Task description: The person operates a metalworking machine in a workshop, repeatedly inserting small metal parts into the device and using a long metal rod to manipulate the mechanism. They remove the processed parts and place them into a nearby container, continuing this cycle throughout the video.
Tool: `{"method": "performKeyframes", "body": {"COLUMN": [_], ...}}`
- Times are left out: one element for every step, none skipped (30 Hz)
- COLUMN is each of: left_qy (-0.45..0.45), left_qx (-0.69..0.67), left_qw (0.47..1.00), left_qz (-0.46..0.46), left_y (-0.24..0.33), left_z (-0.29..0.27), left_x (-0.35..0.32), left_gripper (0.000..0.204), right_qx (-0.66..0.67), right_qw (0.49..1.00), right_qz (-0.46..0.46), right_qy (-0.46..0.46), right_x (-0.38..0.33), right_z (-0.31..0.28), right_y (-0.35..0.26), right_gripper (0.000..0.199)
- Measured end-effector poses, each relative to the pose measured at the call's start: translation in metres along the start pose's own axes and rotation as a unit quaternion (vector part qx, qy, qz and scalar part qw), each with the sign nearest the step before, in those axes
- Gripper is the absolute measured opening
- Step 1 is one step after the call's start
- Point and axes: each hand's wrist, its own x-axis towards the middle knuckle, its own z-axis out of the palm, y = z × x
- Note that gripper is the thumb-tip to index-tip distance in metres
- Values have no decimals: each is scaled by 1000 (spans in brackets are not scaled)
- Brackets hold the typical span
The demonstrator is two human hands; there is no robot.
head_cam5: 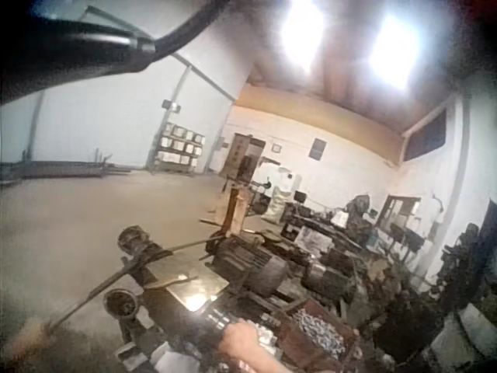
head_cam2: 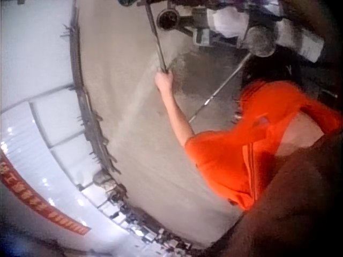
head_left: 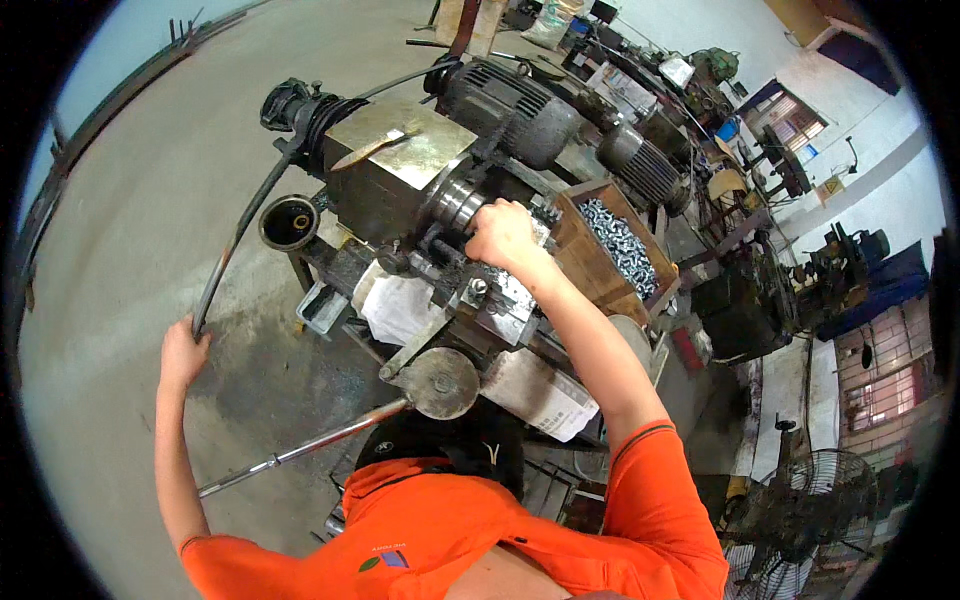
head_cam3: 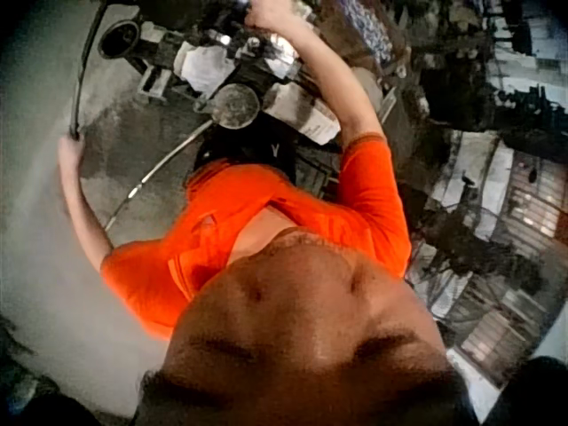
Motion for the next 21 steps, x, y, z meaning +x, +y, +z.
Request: {"method": "performKeyframes", "body": {"left_qy": [5, 9, 13, 22, 32, 41, 76, 116, 123, 129, 138, 140, 142, 143, 132, 130, 123, 115, 161, 202, 237], "left_qx": [22, 45, 67, 105, 143, 180, 213, 245, 267, 290, 311, 309, 306, 302, 309, 314, 287, 260, 208, 156, 101], "left_qw": [1000, 999, 998, 994, 989, 983, 974, 962, 955, 946, 937, 938, 938, 939, 940, 940, 949, 955, 964, 967, 964], "left_qz": [-3, -4, -4, -4, -4, -6, 19, 42, 53, 63, 78, 78, 77, 81, 52, 7, -37, -82, -38, 10, 63], "left_y": [-3, 1, 2, -9, -31, -53, -66, -82, -100, -120, -123, -125, -127, -125, -127, -127, -113, -103, -103, -104, -102], "left_z": [2, -2, -4, -6, -7, -9, -20, -29, -31, -34, -37, -37, -35, -30, -29, -24, -23, -23, -17, -5, -1], "left_x": [0, 2, 5, 15, 28, 41, 57, 73, 88, 102, 115, 119, 120, 122, 123, 124, 122, 120, 115, 110, 111], "left_gripper": [20, 19, 19, 17, 15, 14, 12, 11, 10, 10, 9, 9, 10, 10, 10, 9, 12, 16, 18, 20, 23], "right_qx": [21, 30, 39, 48, 61, 56, 52, 47, 38, 39, 38, 37, 21, 10, 4, -4, 21, 76, 133, 167, 177], "right_qw": [999, 999, 999, 998, 997, 998, 998, 998, 999, 999, 999, 999, 1000, 1000, 999, 997, 993, 975, 946, 906, 883], "right_qz": [27, 27, 28, 29, 36, 35, 36, 34, 29, 23, 22, 21, 8, -17, -44, -70, -103, -168, -234, -303, -337], "right_qy": [-25, -19, -12, -6, -2, 4, 12, 24, 21, 19, 18, 18, -3, 9, 26, 43, 60, 121, 183, 246, 275], "right_x": [2, 3, 3, 2, 2, 1, -1, 2, 4, 5, 3, 1, 0, -7, -13, -20, -33, -47, -60, -74, -90], "right_z": [-1, 0, 1, 2, 2, 3, 2, 1, 5, 4, 1, -2, -1, -5, -11, -20, -41, -61, -81, -106, -127], "right_y": [-1, 0, 1, 2, 2, 1, 2, 0, 1, -2, -1, 0, 2, 5, 6, 6, -2, -10, -20, -32, -43], "right_gripper": [22, 22, 22, 22, 21, 21, 21, 22, 22, 23, 23, 23, 27, 28, 30, 31, 36, 37, 38, 41, 40]}}
